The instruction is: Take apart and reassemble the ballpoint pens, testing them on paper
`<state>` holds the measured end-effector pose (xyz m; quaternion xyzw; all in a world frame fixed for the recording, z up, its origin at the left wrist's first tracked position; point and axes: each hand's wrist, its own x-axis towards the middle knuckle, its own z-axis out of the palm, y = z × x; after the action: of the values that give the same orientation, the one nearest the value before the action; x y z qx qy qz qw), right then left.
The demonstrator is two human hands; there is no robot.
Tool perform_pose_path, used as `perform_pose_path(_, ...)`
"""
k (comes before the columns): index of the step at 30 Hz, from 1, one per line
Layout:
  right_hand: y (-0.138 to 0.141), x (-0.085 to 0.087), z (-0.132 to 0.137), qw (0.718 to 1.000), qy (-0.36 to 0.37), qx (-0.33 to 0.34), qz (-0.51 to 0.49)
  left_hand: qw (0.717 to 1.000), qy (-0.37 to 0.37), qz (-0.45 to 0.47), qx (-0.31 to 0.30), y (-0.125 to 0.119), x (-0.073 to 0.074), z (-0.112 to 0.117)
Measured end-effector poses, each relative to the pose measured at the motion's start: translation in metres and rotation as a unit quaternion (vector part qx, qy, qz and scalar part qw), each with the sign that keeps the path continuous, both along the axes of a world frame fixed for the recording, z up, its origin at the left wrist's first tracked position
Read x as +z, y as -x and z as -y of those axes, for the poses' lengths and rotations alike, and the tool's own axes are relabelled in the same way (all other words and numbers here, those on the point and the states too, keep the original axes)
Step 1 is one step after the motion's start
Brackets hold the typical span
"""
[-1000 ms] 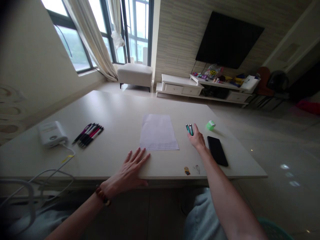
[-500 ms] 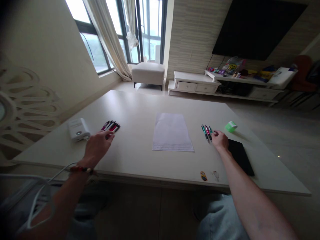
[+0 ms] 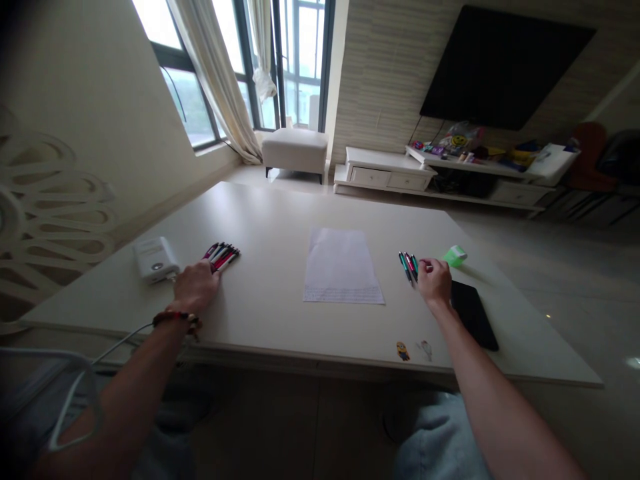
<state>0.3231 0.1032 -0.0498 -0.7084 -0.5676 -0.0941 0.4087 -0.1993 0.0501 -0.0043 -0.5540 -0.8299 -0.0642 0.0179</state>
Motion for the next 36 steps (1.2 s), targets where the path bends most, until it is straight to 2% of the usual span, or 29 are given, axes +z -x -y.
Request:
perform_pose_path(5,0.037,0.029,0.020,0.997,-0.039,0.064,-0.023,0.999,-0.004,0.024,-0.023,-0.003,0.003,-0.001)
perform_pose_path(7,0.059,0.039,0.031,0.993,-0.047,0.099,-0.049,0.995,-0.017,0.087,-0.043,-0.008,0.006,-0.002)
perform_pose_path(9,0.086,0.044,0.044,0.983,-0.031,0.155,-0.090,0.976,-0.032,0.204,-0.071,-0.021,0.008,0.000)
perform_pose_path(11,0.119,0.044,0.058,0.958,0.044,0.237,-0.156,0.923,-0.031,0.368,-0.104,-0.041,0.008,0.005)
perform_pose_path(13,0.154,0.040,0.073,0.912,0.136,0.309,-0.233,0.832,-0.003,0.535,-0.148,-0.069,0.005,0.014)
perform_pose_path(15,0.185,0.037,0.086,0.836,0.237,0.379,-0.318,0.740,0.040,0.646,-0.183,-0.099,-0.001,0.026)
perform_pose_path(16,0.197,0.036,0.091,0.797,0.276,0.408,-0.350,0.705,0.049,0.679,-0.199,-0.113,-0.004,0.031)
perform_pose_path(18,0.214,0.034,0.098,0.737,0.320,0.450,-0.390,0.662,0.070,0.715,-0.215,-0.135,-0.011,0.040)
perform_pose_path(19,0.218,0.033,0.101,0.723,0.327,0.461,-0.397,0.654,0.072,0.721,-0.218,-0.143,-0.014,0.043)
perform_pose_path(21,0.219,0.032,0.103,0.721,0.323,0.468,-0.397,0.654,0.081,0.715,-0.235,-0.152,-0.018,0.046)
perform_pose_path(22,0.217,0.031,0.103,0.727,0.318,0.465,-0.392,0.667,0.074,0.701,-0.242,-0.155,-0.019,0.047)
perform_pose_path(23,0.214,0.031,0.102,0.735,0.312,0.462,-0.386,0.694,0.050,0.675,-0.245,-0.156,-0.020,0.047)
perform_pose_path(24,0.210,0.031,0.102,0.743,0.307,0.459,-0.378,0.732,0.002,0.635,-0.246,-0.156,-0.019,0.047)
perform_pose_path(26,0.202,0.034,0.101,0.758,0.300,0.455,-0.358,0.818,-0.132,0.497,-0.260,-0.154,-0.015,0.049)
perform_pose_path(27,0.197,0.036,0.101,0.765,0.297,0.452,-0.349,0.846,-0.191,0.407,-0.285,-0.152,-0.013,0.051)
perform_pose_path(28,0.193,0.040,0.101,0.769,0.297,0.451,-0.342,0.861,-0.231,0.318,-0.323,-0.151,-0.009,0.052)
perform_pose_path(30,0.186,0.047,0.101,0.767,0.307,0.451,-0.337,0.862,-0.259,0.176,-0.399,-0.148,-0.003,0.055)
perform_pose_path(32,0.183,0.053,0.101,0.755,0.319,0.451,-0.352,0.855,-0.262,0.103,-0.435,-0.146,0.001,0.057)
perform_pose_path(34,0.182,0.056,0.101,0.727,0.334,0.448,-0.400,0.849,-0.258,0.080,-0.454,-0.144,0.003,0.057)
perform_pose_path(36,0.185,0.054,0.100,0.680,0.358,0.428,-0.476,0.846,-0.245,0.073,-0.468,-0.143,0.002,0.057)
